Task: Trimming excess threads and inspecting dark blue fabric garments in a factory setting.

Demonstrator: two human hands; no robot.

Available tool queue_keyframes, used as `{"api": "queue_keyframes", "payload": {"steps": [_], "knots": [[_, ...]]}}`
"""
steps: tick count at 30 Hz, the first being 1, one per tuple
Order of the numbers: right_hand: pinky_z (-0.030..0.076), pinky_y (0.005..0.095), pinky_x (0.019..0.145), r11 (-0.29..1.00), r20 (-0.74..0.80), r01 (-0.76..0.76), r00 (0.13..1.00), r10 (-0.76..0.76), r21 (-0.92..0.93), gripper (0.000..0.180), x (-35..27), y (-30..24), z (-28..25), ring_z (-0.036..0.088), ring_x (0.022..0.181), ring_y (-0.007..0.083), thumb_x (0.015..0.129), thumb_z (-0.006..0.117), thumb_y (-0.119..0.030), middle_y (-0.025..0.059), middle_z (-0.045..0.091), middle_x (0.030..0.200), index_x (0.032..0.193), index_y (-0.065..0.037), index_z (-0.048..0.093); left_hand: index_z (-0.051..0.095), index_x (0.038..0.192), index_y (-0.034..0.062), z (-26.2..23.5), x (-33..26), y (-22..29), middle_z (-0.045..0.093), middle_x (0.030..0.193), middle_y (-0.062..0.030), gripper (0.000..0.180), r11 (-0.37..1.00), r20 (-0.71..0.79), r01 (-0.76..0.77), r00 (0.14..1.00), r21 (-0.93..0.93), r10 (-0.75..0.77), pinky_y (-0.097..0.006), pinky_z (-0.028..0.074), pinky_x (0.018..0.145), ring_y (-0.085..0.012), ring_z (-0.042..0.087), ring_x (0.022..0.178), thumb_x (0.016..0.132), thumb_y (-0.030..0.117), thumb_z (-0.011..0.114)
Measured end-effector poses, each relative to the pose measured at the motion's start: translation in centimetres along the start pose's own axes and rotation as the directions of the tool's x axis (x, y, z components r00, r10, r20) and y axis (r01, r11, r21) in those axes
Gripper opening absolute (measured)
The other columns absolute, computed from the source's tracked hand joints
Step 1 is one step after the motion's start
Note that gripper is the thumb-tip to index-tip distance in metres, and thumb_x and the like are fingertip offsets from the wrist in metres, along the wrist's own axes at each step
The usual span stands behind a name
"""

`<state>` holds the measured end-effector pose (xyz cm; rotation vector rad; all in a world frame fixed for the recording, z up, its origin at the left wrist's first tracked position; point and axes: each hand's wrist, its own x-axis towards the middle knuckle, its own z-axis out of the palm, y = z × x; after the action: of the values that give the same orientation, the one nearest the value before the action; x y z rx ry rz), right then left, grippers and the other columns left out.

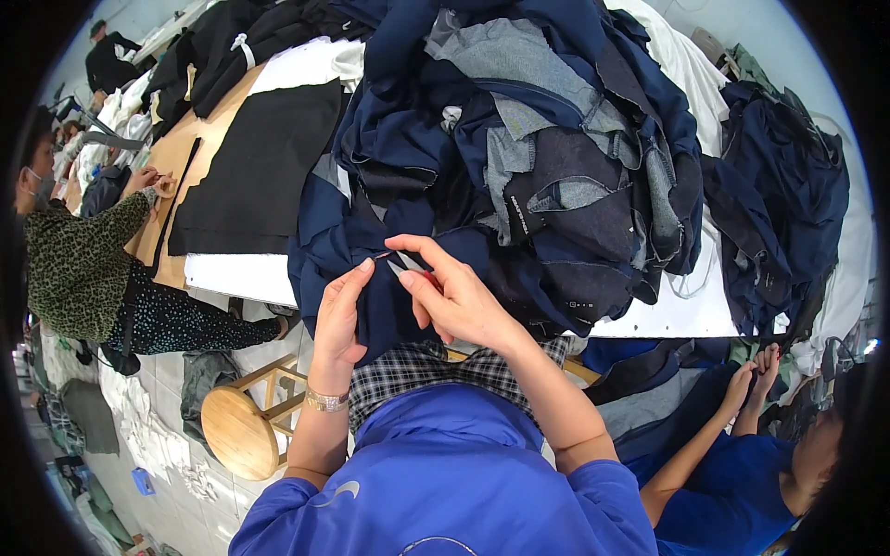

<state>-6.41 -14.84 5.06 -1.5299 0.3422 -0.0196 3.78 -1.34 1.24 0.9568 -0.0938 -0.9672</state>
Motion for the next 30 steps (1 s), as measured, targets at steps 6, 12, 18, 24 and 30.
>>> {"api": "queue_keyframes", "payload": {"steps": [6,12,18,24,30], "knots": [[0.031,0.0181,0.036,0.999,-0.026,0.028,0.999,-0.029,-0.017,0.036,0.10,0.79,0.38,0.040,0.037,0.0029,0.093,0.044,-0.014,0.0000,0.051,0.053,0.129,-0.012,0.040,0.063,0.091,0.0003,0.13,-0.02,0.04,0.065,0.083,-0.0046,0.022,0.994,0.013,0.092,0.996,-0.051,-0.091,-0.020,0.047,0.062,-0.0081,0.059,0.069,0.092,0.019,0.052],[0.032,0.0191,0.035,1.000,-0.024,0.011,1.000,-0.011,-0.002,0.034,0.15,0.61,0.15,0.040,0.036,0.0035,0.092,0.044,-0.014,-0.0002,0.051,0.051,0.127,-0.012,0.042,0.063,0.090,0.0004,0.59,-0.22,0.11,0.064,0.081,-0.0036,0.022,0.998,0.021,0.066,0.998,-0.020,-0.066,-0.019,0.045,0.060,-0.0067,0.058,0.067,0.092,0.019,0.051],[0.031,0.0187,0.035,1.000,-0.002,0.003,1.000,-0.003,0.016,0.033,0.07,0.49,-0.06,0.040,0.036,0.0033,0.093,0.044,-0.015,-0.0002,0.051,0.052,0.126,-0.012,0.043,0.063,0.090,0.0000,0.48,-0.30,-0.08,0.064,0.081,-0.0025,0.022,0.999,0.030,0.024,0.999,0.021,-0.025,-0.018,0.044,0.059,-0.0053,0.056,0.066,0.092,0.019,0.052],[0.031,0.0187,0.035,0.999,-0.032,-0.002,0.999,0.004,0.048,0.033,0.18,0.48,0.10,0.040,0.036,0.0038,0.093,0.045,-0.015,-0.0001,0.051,0.052,0.125,-0.012,0.043,0.063,0.098,-0.0018,0.71,-0.40,-0.17,0.065,0.088,-0.0052,0.021,0.999,0.084,0.001,0.996,0.038,-0.004,-0.019,0.047,0.066,-0.0076,0.059,0.074,0.091,0.015,0.054],[0.040,0.0219,0.044,0.984,-0.110,0.120,0.985,-0.135,-0.132,0.032,0.27,0.79,0.48,0.050,0.046,0.0066,0.091,0.048,-0.012,0.0031,0.055,0.057,0.123,-0.009,0.048,0.061,0.106,-0.0021,0.68,-0.44,-0.25,0.065,0.094,-0.0074,0.022,0.999,0.121,-0.028,0.992,0.044,0.022,-0.021,0.049,0.072,-0.0095,0.061,0.081,0.089,0.010,0.056]]}}
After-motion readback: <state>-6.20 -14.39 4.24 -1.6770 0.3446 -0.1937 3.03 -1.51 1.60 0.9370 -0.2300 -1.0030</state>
